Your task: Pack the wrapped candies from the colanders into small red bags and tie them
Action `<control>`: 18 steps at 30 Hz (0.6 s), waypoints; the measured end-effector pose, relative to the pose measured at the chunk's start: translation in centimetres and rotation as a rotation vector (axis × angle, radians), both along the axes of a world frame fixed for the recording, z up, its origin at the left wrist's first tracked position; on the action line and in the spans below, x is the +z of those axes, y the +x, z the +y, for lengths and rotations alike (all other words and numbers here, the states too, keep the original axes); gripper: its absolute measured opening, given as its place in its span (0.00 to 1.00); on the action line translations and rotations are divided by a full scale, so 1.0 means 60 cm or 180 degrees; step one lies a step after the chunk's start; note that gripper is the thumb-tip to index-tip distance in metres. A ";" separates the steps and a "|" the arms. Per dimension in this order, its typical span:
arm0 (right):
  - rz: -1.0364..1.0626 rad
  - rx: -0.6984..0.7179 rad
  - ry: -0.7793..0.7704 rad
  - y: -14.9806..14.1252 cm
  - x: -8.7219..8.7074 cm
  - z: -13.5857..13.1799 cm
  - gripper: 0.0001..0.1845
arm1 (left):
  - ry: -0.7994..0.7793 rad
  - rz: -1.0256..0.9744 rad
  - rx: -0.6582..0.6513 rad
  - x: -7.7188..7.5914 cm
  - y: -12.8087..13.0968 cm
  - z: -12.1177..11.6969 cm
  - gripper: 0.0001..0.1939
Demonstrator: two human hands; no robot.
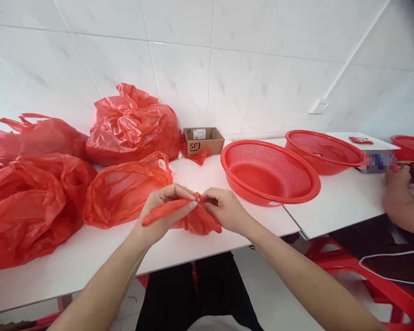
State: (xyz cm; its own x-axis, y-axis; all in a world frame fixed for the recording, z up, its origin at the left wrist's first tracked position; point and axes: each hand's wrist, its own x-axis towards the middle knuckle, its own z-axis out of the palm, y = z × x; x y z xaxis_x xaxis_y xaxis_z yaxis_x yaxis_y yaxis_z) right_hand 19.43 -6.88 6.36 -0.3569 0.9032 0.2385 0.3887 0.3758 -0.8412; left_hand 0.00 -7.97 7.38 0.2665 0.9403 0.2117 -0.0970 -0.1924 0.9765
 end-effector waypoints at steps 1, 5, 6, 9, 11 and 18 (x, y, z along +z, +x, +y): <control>-0.0073 0.0011 0.0025 0.002 -0.004 0.007 0.09 | -0.0085 -0.0098 0.0021 -0.001 0.000 0.000 0.04; -0.0315 0.0103 0.0102 0.010 0.004 0.016 0.06 | -0.0411 -0.0550 0.0120 -0.008 -0.002 0.004 0.07; -0.0208 0.0080 0.0150 0.010 0.010 0.014 0.04 | -0.0441 -0.0571 0.0132 -0.010 -0.003 0.005 0.07; 0.0416 0.0158 0.0153 0.002 0.024 0.003 0.14 | -0.0416 -0.0438 0.0042 -0.015 -0.003 0.009 0.06; 0.0773 0.0266 0.0028 -0.009 0.020 -0.005 0.11 | -0.0324 -0.0344 -0.0016 -0.018 -0.001 0.010 0.07; 0.1032 -0.0294 0.0470 -0.047 -0.021 -0.041 0.05 | 0.1077 0.0630 0.0829 -0.032 0.012 -0.005 0.11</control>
